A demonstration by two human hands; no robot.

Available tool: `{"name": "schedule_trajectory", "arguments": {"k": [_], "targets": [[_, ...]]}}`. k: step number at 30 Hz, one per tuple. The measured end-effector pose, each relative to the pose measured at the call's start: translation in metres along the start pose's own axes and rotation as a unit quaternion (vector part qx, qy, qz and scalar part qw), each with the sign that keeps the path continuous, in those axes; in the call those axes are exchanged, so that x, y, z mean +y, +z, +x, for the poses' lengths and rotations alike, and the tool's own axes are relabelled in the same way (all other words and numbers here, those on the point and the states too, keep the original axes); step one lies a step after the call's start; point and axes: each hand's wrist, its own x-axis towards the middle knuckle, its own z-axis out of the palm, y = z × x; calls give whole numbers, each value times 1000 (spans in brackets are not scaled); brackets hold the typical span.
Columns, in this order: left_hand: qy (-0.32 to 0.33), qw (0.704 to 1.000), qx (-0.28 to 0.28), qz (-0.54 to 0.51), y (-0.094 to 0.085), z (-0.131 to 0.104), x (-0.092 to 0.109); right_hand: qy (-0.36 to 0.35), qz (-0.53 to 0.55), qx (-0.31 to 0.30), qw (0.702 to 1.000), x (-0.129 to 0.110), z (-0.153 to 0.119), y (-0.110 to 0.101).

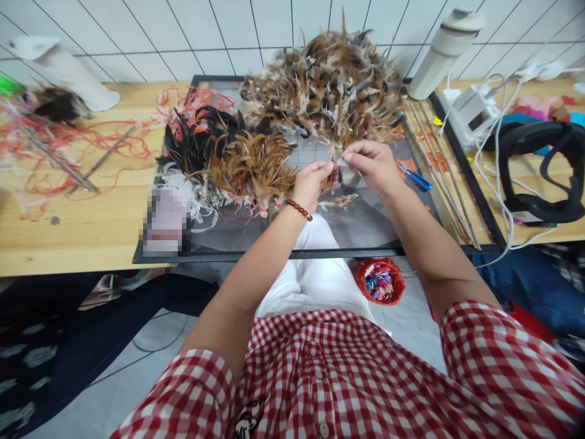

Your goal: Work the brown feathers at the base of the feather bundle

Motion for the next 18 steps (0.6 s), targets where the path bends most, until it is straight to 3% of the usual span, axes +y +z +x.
{"name": "schedule_trajectory", "arguments": {"k": [10, 13, 15, 18], "targets": [[-19, 997, -59, 43, -3, -1, 1, -64, -81, 0, 995, 5, -3, 8], [8, 999, -31, 33, -5, 1, 4, -72, -120, 16, 990, 9, 0, 2], [42, 999, 9, 17, -6, 3, 7, -72, -166, -33, 983, 10, 0, -1], [74, 996, 53, -6, -9, 6, 8, -88, -232, -226, 942, 6, -6, -1]]}}
